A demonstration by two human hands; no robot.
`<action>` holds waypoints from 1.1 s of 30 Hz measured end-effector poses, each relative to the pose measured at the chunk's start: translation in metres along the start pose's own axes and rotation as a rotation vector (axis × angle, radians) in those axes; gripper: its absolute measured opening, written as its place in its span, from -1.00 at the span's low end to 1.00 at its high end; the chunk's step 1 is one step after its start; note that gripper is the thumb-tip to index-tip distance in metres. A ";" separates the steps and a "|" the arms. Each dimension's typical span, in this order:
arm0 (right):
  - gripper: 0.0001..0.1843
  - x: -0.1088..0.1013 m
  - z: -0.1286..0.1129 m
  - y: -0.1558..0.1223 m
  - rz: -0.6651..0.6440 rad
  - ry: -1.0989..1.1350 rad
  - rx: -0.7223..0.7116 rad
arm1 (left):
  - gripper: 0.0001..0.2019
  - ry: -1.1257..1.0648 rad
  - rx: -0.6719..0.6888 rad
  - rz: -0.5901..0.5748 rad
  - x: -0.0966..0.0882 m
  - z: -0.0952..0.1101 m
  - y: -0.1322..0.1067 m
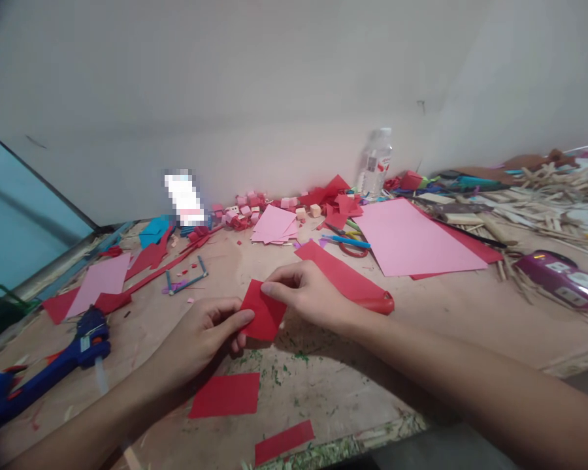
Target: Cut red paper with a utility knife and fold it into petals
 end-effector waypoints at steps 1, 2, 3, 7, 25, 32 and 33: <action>-0.70 0.001 0.000 0.000 -0.014 0.001 -0.005 | -0.60 0.002 -0.008 -0.010 0.001 0.000 0.000; -0.69 0.001 0.001 0.000 -0.025 -0.002 -0.009 | -0.61 -0.001 -0.019 -0.027 0.001 -0.001 -0.001; -0.67 0.001 0.001 0.001 -0.033 -0.006 -0.010 | -0.62 -0.012 -0.034 -0.048 0.002 -0.002 -0.001; -0.65 0.001 0.002 0.002 -0.051 0.020 0.009 | -0.62 -0.086 -0.068 -0.116 0.004 -0.003 -0.002; -0.75 -0.002 0.014 0.004 0.036 0.292 0.265 | -0.71 -0.276 -0.004 0.224 -0.019 0.001 0.007; -0.79 0.001 0.018 0.004 0.073 0.455 0.331 | -0.63 -0.107 0.126 0.150 -0.020 0.004 0.006; -0.80 0.001 0.018 0.003 0.080 0.463 0.335 | -0.69 -0.072 0.143 0.150 -0.020 0.005 0.006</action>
Point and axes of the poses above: each hand's wrist, its own y-axis towards the middle knuckle, its own x-axis out of the palm, z = x × y, the point moved 5 cm from there along y, towards the middle knuckle, and after that the axes turned 8 degrees about y, right-handed, at the moved point
